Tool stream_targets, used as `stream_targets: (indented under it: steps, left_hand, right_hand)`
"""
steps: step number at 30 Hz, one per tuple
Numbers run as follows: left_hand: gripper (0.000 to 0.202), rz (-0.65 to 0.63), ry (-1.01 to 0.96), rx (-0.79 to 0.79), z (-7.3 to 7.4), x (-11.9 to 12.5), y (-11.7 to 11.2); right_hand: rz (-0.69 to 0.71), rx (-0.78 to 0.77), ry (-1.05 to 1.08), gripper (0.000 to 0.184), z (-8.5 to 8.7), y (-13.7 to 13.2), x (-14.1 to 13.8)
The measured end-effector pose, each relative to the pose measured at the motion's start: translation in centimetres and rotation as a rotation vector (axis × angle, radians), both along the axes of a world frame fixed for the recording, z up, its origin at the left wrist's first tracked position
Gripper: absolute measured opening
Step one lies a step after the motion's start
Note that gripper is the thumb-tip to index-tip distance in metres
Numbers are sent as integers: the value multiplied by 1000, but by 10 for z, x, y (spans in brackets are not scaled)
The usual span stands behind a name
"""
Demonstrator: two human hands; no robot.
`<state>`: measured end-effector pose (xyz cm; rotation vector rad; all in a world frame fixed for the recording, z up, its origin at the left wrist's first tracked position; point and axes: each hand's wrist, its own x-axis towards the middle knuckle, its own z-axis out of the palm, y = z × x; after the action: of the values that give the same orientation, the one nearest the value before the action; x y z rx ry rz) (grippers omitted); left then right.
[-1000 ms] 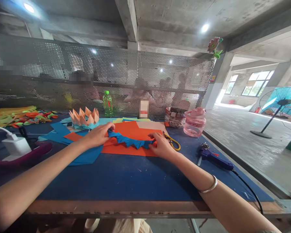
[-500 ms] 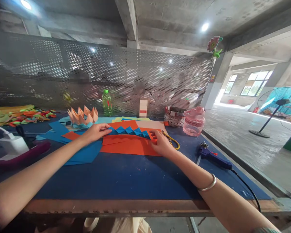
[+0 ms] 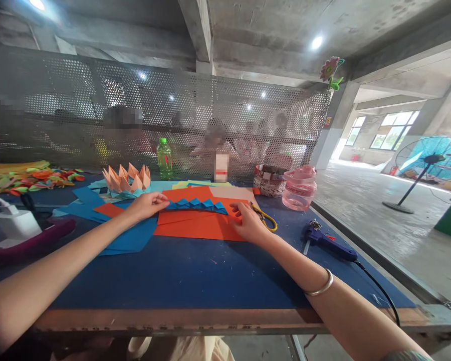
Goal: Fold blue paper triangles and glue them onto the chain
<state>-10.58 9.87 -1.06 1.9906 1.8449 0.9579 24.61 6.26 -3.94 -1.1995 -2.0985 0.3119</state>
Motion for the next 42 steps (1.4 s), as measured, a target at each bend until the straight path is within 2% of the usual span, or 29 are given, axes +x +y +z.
stream_targets:
  steps: [14,17,20,24,27,33,40,42]
  left_hand:
    - [34,-27,61,-20,10,-2,-4]
    - [37,-31,69,-23,22,-7,-7]
    - [36,-57,93,-44,41,-16,-13]
    - [30,-138,164,-144,63,-25,-25]
    - [23,-231,214,-265,71,-29,-32]
    - [21,-344,298,-462,67,-34,-39]
    - [37,-410,424,-522,61,-31,-39]
    - [36,-415,440,-525,59,-28,-39]
  right_hand:
    - [2,50,-18,38,-2,-1,2]
    - [3,56,-18,36,-1,-2,1]
    - [10,57,-20,36,2,-4,0]
    - [8,51,-19,37,5,-6,-1]
    - [11,50,-20,37,5,-6,-1]
    - [9,56,-22,38,2,-4,-1]
    - [9,48,-36,38,2,-5,-1]
    - [7,44,-42,38,3,-5,-2]
